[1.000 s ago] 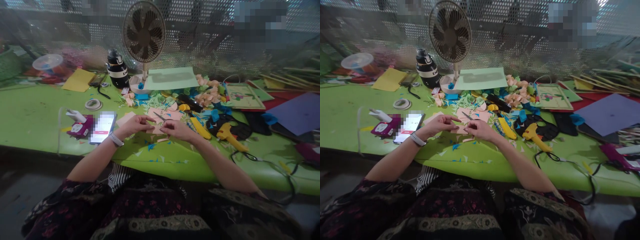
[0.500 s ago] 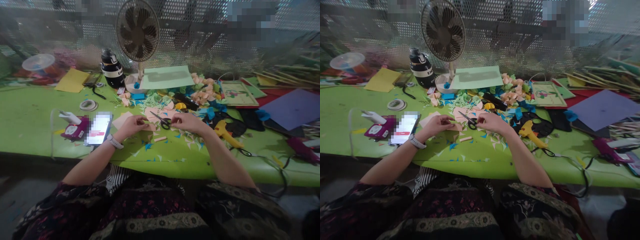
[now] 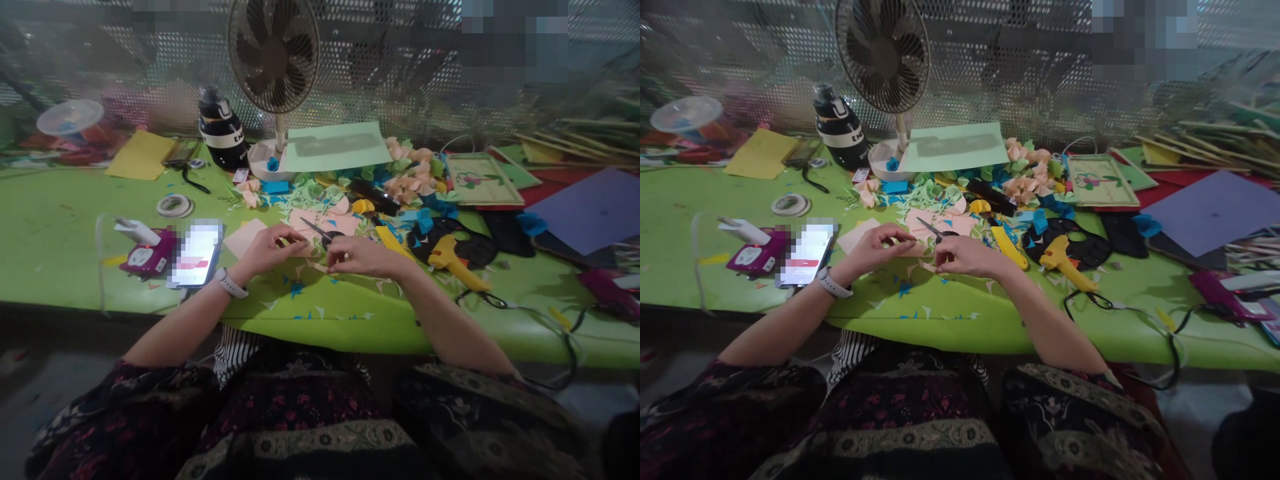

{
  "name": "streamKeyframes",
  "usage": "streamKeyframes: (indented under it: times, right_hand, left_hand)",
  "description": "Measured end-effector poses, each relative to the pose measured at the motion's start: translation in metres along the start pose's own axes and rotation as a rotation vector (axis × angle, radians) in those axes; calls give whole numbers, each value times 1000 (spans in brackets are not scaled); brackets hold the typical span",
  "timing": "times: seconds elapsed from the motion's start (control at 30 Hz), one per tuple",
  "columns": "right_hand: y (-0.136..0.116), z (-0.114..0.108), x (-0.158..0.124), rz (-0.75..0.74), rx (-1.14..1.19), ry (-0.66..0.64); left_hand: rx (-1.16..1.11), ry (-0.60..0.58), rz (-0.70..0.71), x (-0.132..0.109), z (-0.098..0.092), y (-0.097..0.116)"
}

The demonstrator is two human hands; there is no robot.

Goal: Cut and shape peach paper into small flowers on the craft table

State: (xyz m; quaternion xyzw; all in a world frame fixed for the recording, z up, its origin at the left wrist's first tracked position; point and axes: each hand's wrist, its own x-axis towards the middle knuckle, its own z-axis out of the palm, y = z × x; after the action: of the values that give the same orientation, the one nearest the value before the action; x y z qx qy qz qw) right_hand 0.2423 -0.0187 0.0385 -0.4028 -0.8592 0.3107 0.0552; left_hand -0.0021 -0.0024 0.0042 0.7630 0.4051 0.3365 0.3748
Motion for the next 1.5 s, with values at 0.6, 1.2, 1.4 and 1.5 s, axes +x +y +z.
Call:
streamKeyframes:
  times: [0.6, 1.2, 1.4, 1.5]
  right_hand:
    - [-10, 9, 4, 27, 496, 356]
    - [-11, 15, 7, -19, 434, 271]
    - [7, 15, 13, 173, 41, 535]
    - [18, 13, 16, 315, -291, 482]
  left_hand:
    - [-526, -91, -167, -8, 13, 7]
    - [-392, -381, -121, -7, 11, 3]
    - [-437, -164, -125, -4, 9, 5]
    - [-465, -83, -148, -2, 8, 4]
